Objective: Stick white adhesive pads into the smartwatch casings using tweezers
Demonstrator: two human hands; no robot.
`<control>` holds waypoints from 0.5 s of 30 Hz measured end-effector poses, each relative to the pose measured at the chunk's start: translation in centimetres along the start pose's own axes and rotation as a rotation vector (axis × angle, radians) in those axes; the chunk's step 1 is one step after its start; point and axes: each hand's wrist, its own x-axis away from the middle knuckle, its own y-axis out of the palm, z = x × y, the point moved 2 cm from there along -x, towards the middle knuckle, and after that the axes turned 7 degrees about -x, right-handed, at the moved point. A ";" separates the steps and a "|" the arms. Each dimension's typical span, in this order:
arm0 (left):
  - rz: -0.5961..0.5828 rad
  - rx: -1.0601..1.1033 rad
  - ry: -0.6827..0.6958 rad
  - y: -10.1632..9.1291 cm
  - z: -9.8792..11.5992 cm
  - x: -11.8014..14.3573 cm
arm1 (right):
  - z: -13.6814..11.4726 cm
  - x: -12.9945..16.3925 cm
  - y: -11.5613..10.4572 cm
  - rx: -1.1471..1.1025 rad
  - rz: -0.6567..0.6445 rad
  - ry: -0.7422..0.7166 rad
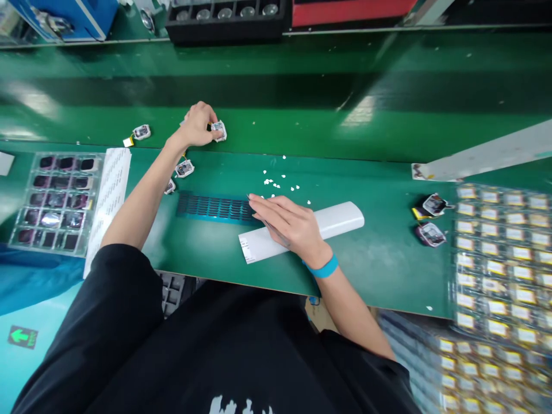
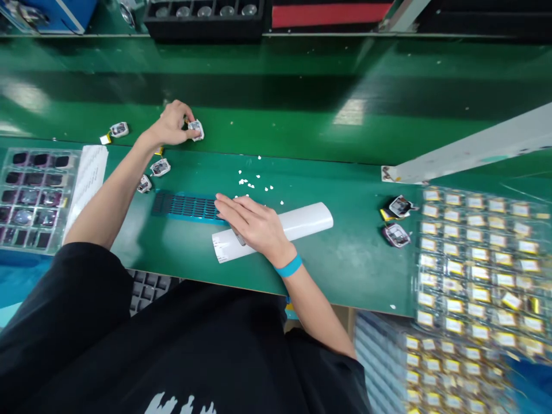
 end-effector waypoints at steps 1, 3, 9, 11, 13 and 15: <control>0.007 0.016 0.001 -0.1 0.4 0.6 | 0.0 0.0 -0.1 -0.029 0.043 0.006; 0.006 0.070 0.034 0.0 2.1 2.8 | 0.0 -0.2 -0.3 -0.098 0.145 0.037; -0.049 0.567 -0.086 2.9 9.0 13.3 | 0.4 -0.2 -0.6 -0.222 0.306 0.252; -0.120 0.712 -0.169 4.0 10.4 16.1 | 0.4 -0.1 -0.3 -0.230 0.315 0.271; -0.179 0.797 -0.200 4.7 11.1 18.0 | 0.4 0.1 0.0 -0.200 0.320 0.270; -0.208 0.843 -0.195 5.0 11.3 19.2 | 0.3 0.2 0.1 -0.136 0.317 0.295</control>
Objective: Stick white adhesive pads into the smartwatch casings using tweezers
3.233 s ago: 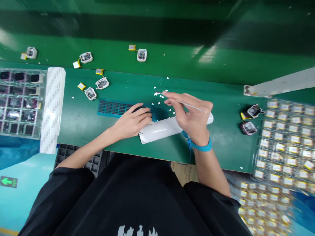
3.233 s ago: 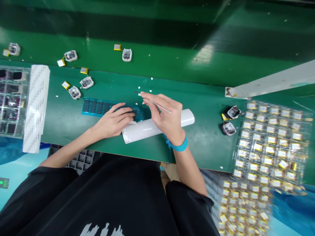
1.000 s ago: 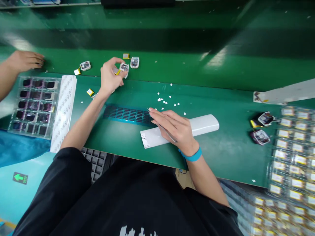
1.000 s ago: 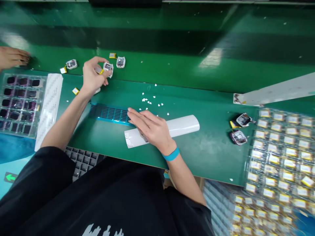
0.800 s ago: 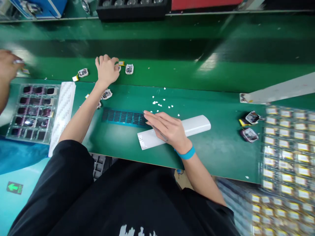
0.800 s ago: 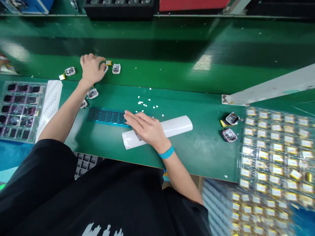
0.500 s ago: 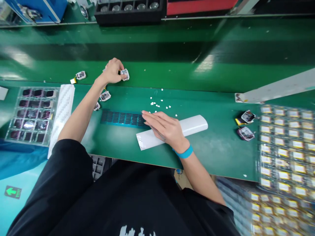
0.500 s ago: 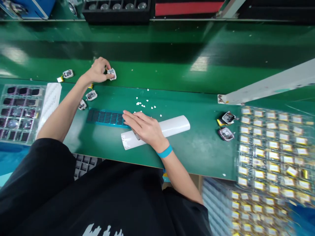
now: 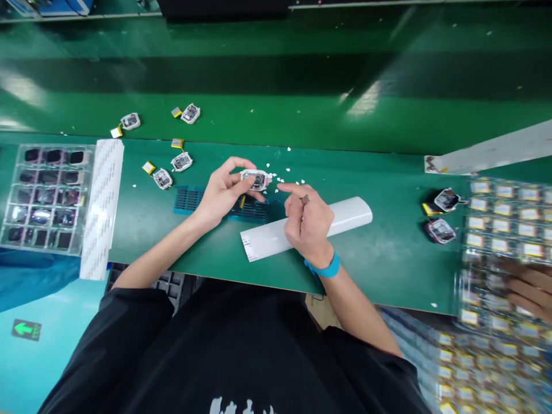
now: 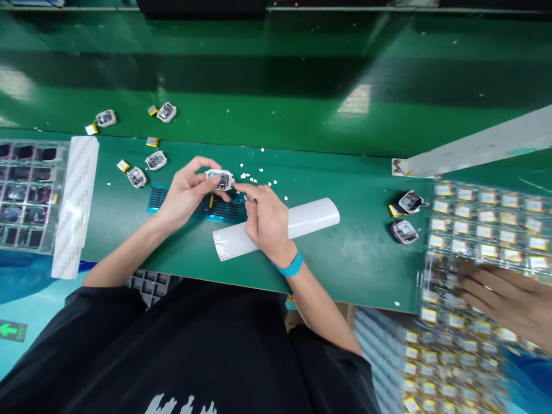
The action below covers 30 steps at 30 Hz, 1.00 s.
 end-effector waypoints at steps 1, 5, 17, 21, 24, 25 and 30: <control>-0.008 0.015 0.006 0.1 -0.1 0.4 | -0.1 0.0 0.0 0.037 0.001 0.014; -0.039 0.008 0.014 0.7 0.0 1.8 | -0.3 0.1 -0.1 0.100 -0.053 0.036; 0.019 -0.178 0.114 1.2 0.1 3.7 | -0.4 1.0 0.6 0.220 -0.082 -0.073; 0.044 -0.249 0.167 1.2 0.2 4.2 | -0.5 1.0 0.6 0.228 -0.062 -0.122; 0.067 -0.285 0.184 1.2 0.3 4.3 | -0.6 0.9 0.5 0.251 -0.079 -0.169; 0.070 -0.296 0.179 1.2 0.2 4.3 | -0.6 0.9 0.5 0.258 -0.087 -0.185; 0.074 -0.323 0.183 1.1 0.0 4.2 | -0.5 0.9 0.5 0.266 -0.107 -0.184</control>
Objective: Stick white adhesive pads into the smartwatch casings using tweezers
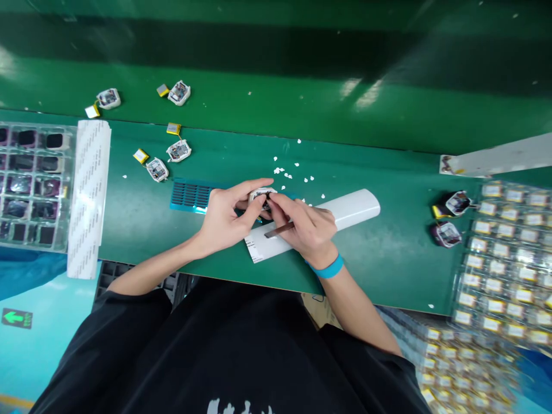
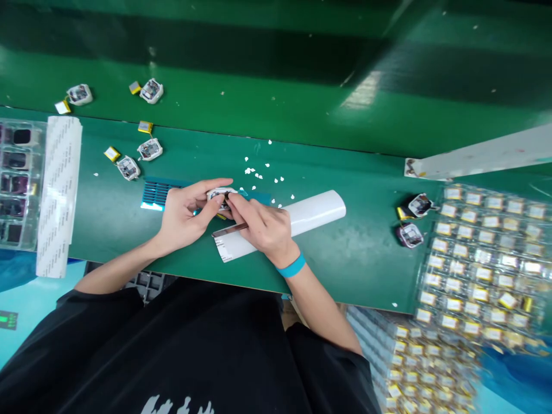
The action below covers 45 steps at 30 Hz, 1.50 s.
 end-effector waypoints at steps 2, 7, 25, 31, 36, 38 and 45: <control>0.019 -0.042 0.057 0.0 -0.1 0.0 | -0.1 0.0 0.0 0.013 -0.005 0.000; 0.036 -0.140 0.175 -0.1 -0.6 -0.2 | -0.1 -0.3 0.2 -0.036 -0.096 0.106; -0.243 0.366 -0.210 0.1 -0.6 -1.2 | 0.9 0.1 -0.3 -0.119 -0.043 0.114; -0.298 0.376 -0.297 0.0 -0.7 -1.4 | 1.6 0.5 -0.4 -0.067 -0.160 -0.006; -0.316 0.320 -0.320 0.0 -1.0 -1.5 | 1.5 0.7 -0.4 -0.004 -0.227 -0.027; -0.311 0.294 -0.330 0.0 -1.0 -1.6 | 1.5 0.5 -0.4 0.052 -0.208 0.064; -0.298 0.292 -0.337 0.0 -0.7 -1.5 | 1.8 -0.2 -0.7 -0.010 -0.241 0.130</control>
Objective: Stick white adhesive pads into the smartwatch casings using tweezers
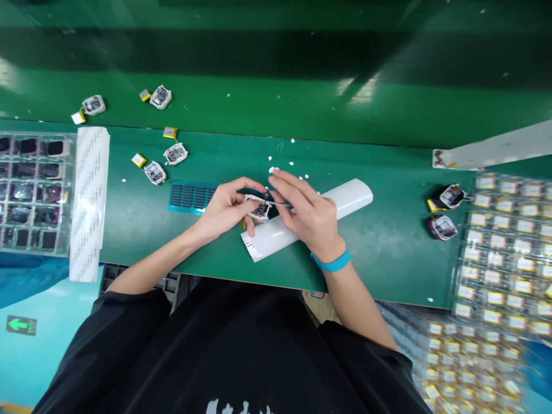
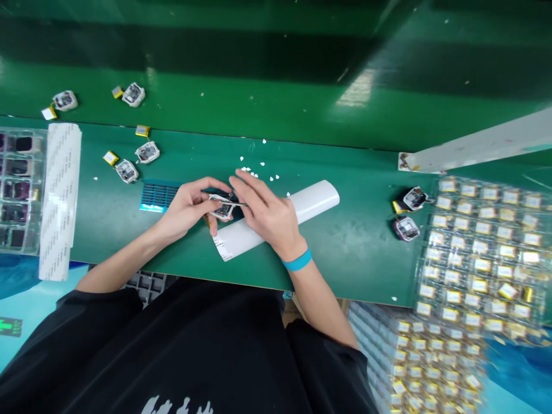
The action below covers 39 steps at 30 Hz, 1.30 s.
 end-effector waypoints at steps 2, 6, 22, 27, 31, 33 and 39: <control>0.007 0.012 0.001 0.0 0.0 0.0 | 0.2 0.2 0.2 0.003 -0.072 -0.038; 0.014 -0.004 0.005 -0.1 -0.3 -0.1 | 0.5 0.7 0.4 0.021 -0.099 -0.037; 0.220 -0.192 0.208 1.0 -1.4 0.9 | -0.6 1.4 0.2 0.015 -0.148 -0.087; 0.251 -0.438 0.366 1.1 -1.1 1.1 | -1.6 1.2 0.3 0.103 -0.153 -0.014; 0.230 -0.346 0.315 1.0 -1.1 1.0 | -1.7 0.6 -0.2 -0.126 -0.089 0.068; 0.205 -0.256 0.285 1.0 -1.1 1.0 | -1.5 0.1 -0.5 -0.365 -0.070 0.236; 0.122 -0.156 0.258 1.4 -1.3 1.2 | -1.0 -0.9 -0.2 -0.978 -0.135 0.704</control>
